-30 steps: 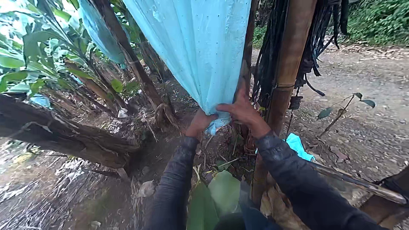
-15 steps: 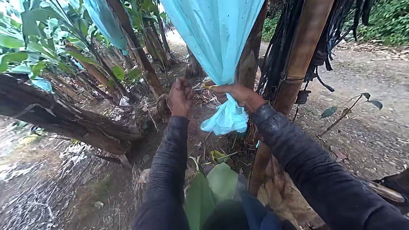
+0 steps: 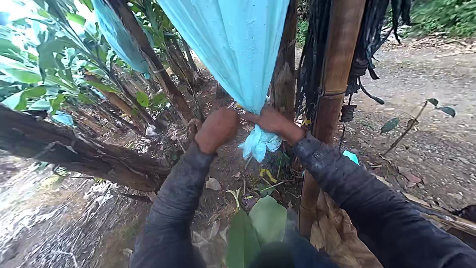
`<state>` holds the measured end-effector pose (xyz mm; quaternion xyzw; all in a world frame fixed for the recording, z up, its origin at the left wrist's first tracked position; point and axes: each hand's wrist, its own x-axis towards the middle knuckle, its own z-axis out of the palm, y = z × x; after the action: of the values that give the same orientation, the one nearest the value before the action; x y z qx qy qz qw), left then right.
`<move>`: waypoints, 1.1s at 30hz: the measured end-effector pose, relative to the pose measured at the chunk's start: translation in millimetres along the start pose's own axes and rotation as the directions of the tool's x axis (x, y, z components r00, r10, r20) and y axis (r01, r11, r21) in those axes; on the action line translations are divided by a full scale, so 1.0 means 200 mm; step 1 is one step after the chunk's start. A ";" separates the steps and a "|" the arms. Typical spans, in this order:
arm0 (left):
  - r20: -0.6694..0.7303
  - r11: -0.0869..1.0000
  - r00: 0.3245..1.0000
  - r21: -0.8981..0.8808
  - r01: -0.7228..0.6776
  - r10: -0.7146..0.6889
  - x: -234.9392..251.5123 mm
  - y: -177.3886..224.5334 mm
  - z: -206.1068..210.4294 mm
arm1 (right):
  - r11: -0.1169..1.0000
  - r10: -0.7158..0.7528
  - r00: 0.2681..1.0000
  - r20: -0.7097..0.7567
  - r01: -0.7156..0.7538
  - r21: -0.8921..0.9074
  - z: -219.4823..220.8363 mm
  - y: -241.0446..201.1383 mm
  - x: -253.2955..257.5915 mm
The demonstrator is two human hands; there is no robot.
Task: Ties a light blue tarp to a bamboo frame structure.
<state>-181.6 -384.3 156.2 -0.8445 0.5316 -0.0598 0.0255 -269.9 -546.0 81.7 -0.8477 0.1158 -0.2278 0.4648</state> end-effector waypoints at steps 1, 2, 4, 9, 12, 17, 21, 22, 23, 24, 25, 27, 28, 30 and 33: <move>0.030 0.995 0.999 0.097 -0.030 0.028 -0.03 0.10 -0.04 | 0.999 -0.023 0.999 -0.049 0.021 -0.039 0.02 -0.01 -0.06; 0.019 0.980 0.997 0.182 -0.079 0.077 -0.04 0.20 -0.08 | 0.995 -0.079 0.992 -0.101 0.072 -0.071 0.06 0.02 -0.09; -0.023 0.940 0.979 0.286 -0.188 0.203 0.01 0.41 -0.13 | 0.991 -0.108 0.977 -0.183 0.092 -0.094 0.15 0.07 -0.12; 0.211 0.730 0.873 0.482 -0.485 0.440 0.42 0.63 -0.21 | 0.992 -0.055 0.824 -0.564 -0.019 -0.125 0.32 0.08 -0.09; 0.294 0.820 0.919 0.434 -0.373 0.263 0.55 0.63 -0.25 | 0.952 -0.143 0.775 -0.615 -0.064 -0.301 0.28 0.10 -0.14; 0.302 0.905 0.944 0.351 -0.241 0.134 0.57 0.66 -0.28 | 0.789 -0.518 0.599 -0.611 0.060 -0.611 0.19 0.25 -0.16; -0.095 0.714 0.756 0.422 -0.559 0.648 0.54 0.58 -0.18 | 0.915 -0.402 0.655 -0.639 0.258 -0.311 0.11 0.22 -0.20; -0.252 0.698 0.659 0.387 -0.603 0.709 0.45 0.56 -0.17 | 0.935 -0.350 0.688 -0.636 0.302 -0.187 0.09 0.23 -0.20; -0.376 0.757 0.658 0.301 -0.580 0.653 0.32 0.54 -0.17 | 0.938 -0.317 0.721 -0.616 0.333 -0.094 0.06 0.24 -0.21; -0.419 0.872 0.767 0.180 -0.454 0.486 0.18 0.53 -0.15 | 0.933 -0.306 0.744 -0.594 0.359 -0.031 0.04 0.25 -0.22; -0.393 0.961 0.879 0.055 -0.270 0.269 0.09 0.50 -0.11 | 0.922 -0.310 0.760 -0.572 0.388 0.016 0.02 0.25 -0.22; -0.293 0.981 0.956 -0.186 -0.049 -0.008 0.05 0.39 0.00 | 0.900 -0.325 0.784 -0.529 0.428 0.081 0.02 0.23 -0.22; -0.321 0.940 0.947 -0.328 -0.096 -0.015 0.07 0.32 0.08 | 0.894 -0.327 0.789 -0.520 0.436 0.099 0.03 0.23 -0.22; -0.466 0.749 0.884 -0.578 -0.322 0.020 0.14 0.21 0.23 | 0.882 -0.340 0.789 -0.512 0.457 0.118 0.07 0.24 -0.21; -0.451 0.509 0.892 -0.776 -0.372 -0.037 0.17 0.14 0.31 | 0.881 -0.357 0.792 -0.494 0.462 0.103 0.11 0.24 -0.21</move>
<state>-184.5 -428.1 93.5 -0.6587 0.5663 0.0325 -0.4943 -294.2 -538.5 20.4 -0.7173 0.0097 -0.5294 0.4529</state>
